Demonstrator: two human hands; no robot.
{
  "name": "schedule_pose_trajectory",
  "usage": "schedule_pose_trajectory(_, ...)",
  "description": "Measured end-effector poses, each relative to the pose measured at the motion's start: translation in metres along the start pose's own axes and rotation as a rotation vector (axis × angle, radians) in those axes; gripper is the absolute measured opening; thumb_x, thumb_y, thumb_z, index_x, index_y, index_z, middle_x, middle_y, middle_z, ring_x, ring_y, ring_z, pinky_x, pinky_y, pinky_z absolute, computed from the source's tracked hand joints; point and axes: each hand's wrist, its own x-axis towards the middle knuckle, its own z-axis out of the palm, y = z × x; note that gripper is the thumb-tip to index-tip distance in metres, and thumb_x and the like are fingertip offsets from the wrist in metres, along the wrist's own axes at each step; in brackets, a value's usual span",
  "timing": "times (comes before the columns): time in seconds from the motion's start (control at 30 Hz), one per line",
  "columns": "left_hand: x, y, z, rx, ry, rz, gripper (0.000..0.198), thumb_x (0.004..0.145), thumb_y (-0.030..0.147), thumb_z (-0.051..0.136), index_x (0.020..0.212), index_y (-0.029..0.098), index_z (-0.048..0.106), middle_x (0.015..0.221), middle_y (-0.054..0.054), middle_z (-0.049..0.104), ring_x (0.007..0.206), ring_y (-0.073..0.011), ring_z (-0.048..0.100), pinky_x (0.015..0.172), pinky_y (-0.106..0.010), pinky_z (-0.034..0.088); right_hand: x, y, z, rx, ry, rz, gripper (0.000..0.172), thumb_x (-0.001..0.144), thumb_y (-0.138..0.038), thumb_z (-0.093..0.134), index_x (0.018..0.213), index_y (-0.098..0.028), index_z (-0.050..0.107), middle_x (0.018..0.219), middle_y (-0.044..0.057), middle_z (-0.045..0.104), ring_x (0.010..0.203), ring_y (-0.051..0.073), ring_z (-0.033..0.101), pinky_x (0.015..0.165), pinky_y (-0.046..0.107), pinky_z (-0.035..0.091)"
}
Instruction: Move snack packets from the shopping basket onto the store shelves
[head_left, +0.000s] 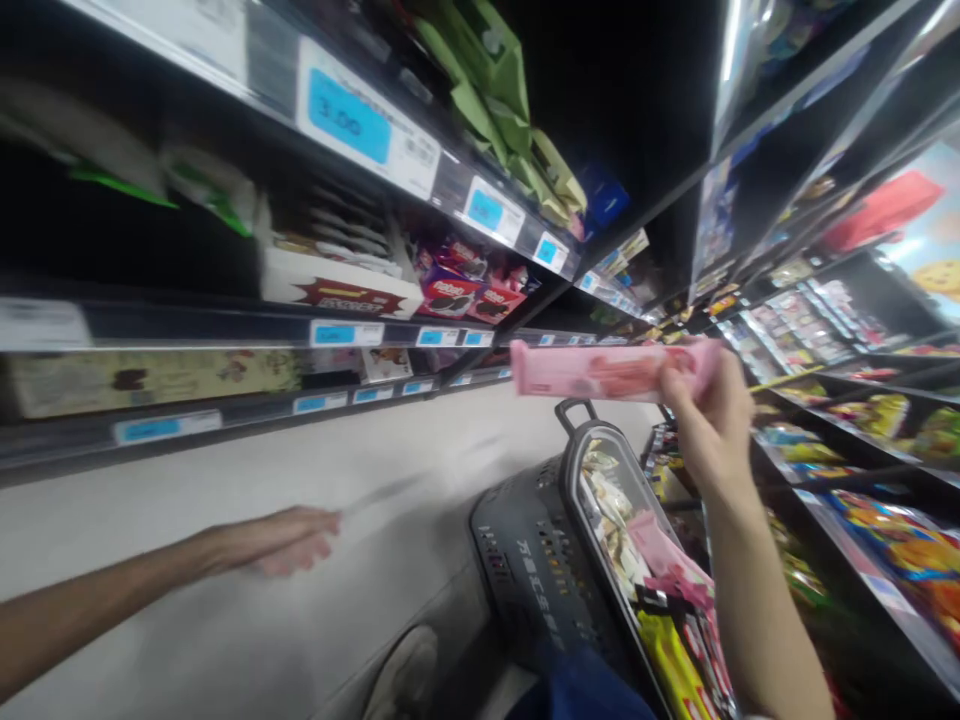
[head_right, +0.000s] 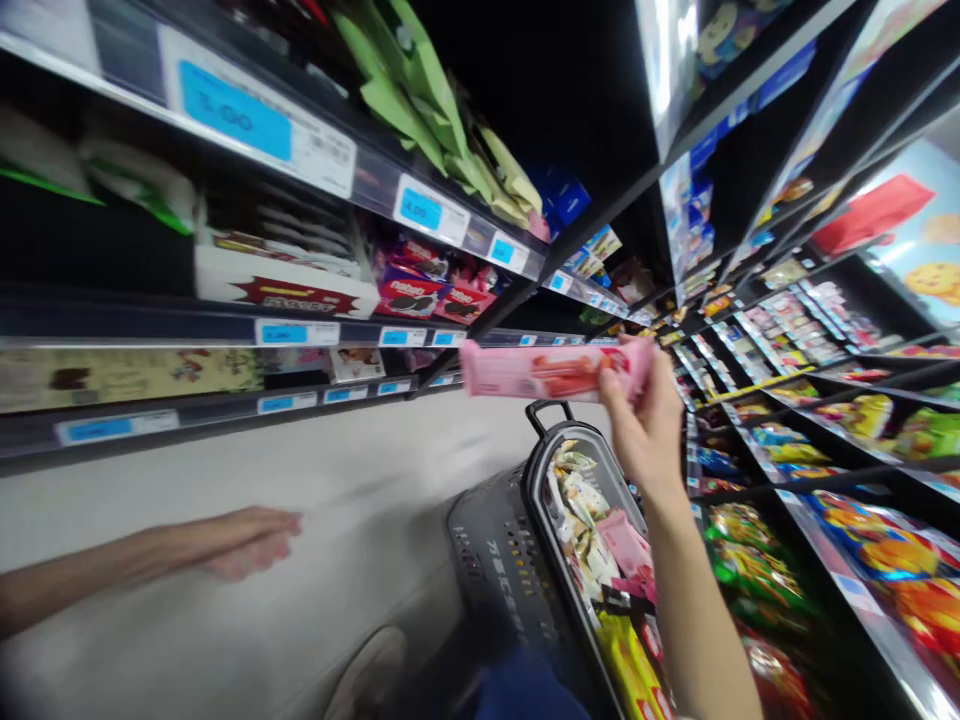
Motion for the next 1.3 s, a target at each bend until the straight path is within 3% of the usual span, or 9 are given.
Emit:
schedule_pose_trajectory(0.07, -0.013, 0.024, -0.008, -0.236, -0.029, -0.014, 0.083, 0.052, 0.092, 0.062, 0.099, 0.024, 0.071, 0.104, -0.009, 0.077, 0.092, -0.0264, 0.072, 0.07, -0.032, 0.058, 0.001, -0.01, 0.059, 0.306, -0.182, 0.074, 0.03, 0.09, -0.048, 0.062, 0.107, -0.023, 0.06, 0.094, 0.003, 0.062, 0.081, 0.017, 0.059, 0.075, 0.03, 0.052)
schedule_pose_trajectory(0.13, -0.026, 0.046, -0.018, -0.42, -0.047, 0.089, 0.082, 0.066, 0.088, 0.057, 0.11, 0.02, 0.068, 0.121, -0.017, 0.072, 0.106, -0.0295, 0.07, 0.079, -0.036, 0.059, -0.011, -0.015, 0.124, 0.58, -0.388, 0.191, 0.029, 0.087, -0.048, 0.064, 0.099, -0.023, 0.057, 0.089, 0.001, 0.06, 0.074, 0.015, 0.056, 0.064, 0.026, 0.049)
schedule_pose_trajectory(0.27, -0.046, 0.073, -0.04, -0.623, -0.051, 0.244, 0.075, 0.081, 0.08, 0.046, 0.12, 0.019, 0.064, 0.138, -0.02, 0.062, 0.114, -0.0351, 0.067, 0.083, -0.042, 0.059, -0.063, -0.02, 0.244, 0.883, -0.64, 0.506, 0.04, 0.075, -0.051, 0.073, 0.096, -0.024, 0.052, 0.095, 0.001, 0.062, 0.075, 0.013, 0.058, 0.06, 0.023, 0.05)
schedule_pose_trajectory(0.33, -0.05, 0.076, -0.049, -0.63, -0.021, 0.26, 0.075, 0.085, 0.08, 0.04, 0.123, 0.019, 0.064, 0.136, -0.02, 0.064, 0.108, -0.035, 0.07, 0.081, -0.043, 0.059, -0.092, -0.019, 0.284, 0.926, -0.68, 0.649, 0.044, 0.073, -0.053, 0.074, 0.095, -0.024, 0.051, 0.098, 0.002, 0.064, 0.077, 0.013, 0.06, 0.064, 0.024, 0.053)
schedule_pose_trajectory(0.4, -0.052, 0.073, -0.053, -0.603, 0.056, 0.259, 0.071, 0.09, 0.075, 0.039, 0.124, 0.018, 0.063, 0.13, -0.02, 0.067, 0.097, -0.0312, 0.072, 0.079, -0.041, 0.06, -0.117, -0.014, 0.308, 0.962, -0.704, 0.742, 0.045, 0.073, -0.054, 0.075, 0.094, -0.023, 0.051, 0.097, 0.002, 0.065, 0.079, 0.013, 0.062, 0.069, 0.026, 0.056)
schedule_pose_trajectory(0.53, -0.051, 0.06, -0.052, -0.506, 0.244, 0.217, 0.055, 0.096, 0.06, 0.046, 0.122, 0.015, 0.064, 0.123, -0.019, 0.07, 0.08, -0.0241, 0.073, 0.071, -0.038, 0.061, -0.153, 0.001, 0.324, 0.991, -0.784, 0.822, 0.047, 0.068, -0.05, 0.081, 0.093, -0.022, 0.052, 0.091, 0.0, 0.066, 0.076, 0.012, 0.063, 0.07, 0.028, 0.058)
schedule_pose_trajectory(0.63, -0.048, 0.051, -0.048, -0.471, 0.299, 0.174, 0.055, 0.096, 0.06, 0.046, 0.117, 0.014, 0.067, 0.118, -0.018, 0.073, 0.077, -0.0238, 0.074, 0.066, -0.035, 0.061, -0.17, 0.011, 0.328, 0.953, -0.817, 0.866, 0.044, 0.07, -0.045, 0.081, 0.095, -0.021, 0.053, 0.083, -0.002, 0.065, 0.069, 0.012, 0.062, 0.065, 0.027, 0.057)
schedule_pose_trajectory(0.87, -0.042, 0.042, -0.033, -0.453, 0.291, 0.157, 0.057, 0.098, 0.059, 0.042, 0.115, 0.012, 0.069, 0.118, -0.018, 0.073, 0.077, -0.0214, 0.074, 0.065, -0.031, 0.061, -0.181, 0.025, 0.334, 0.894, -0.789, 0.901, 0.021, 0.083, -0.036, 0.062, 0.094, -0.02, 0.055, 0.076, -0.002, 0.059, 0.061, 0.009, 0.056, 0.058, 0.024, 0.055)
schedule_pose_trajectory(1.3, -0.045, 0.037, -0.037, -0.421, 0.336, 0.143, 0.054, 0.099, 0.056, 0.043, 0.121, 0.012, 0.068, 0.118, -0.017, 0.073, 0.077, -0.0207, 0.073, 0.063, -0.029, 0.06, -0.179, 0.021, 0.335, 0.863, -0.821, 0.907, 0.016, 0.084, -0.029, 0.058, 0.096, -0.02, 0.057, 0.083, 0.001, 0.063, 0.064, 0.011, 0.06, 0.054, 0.022, 0.053)
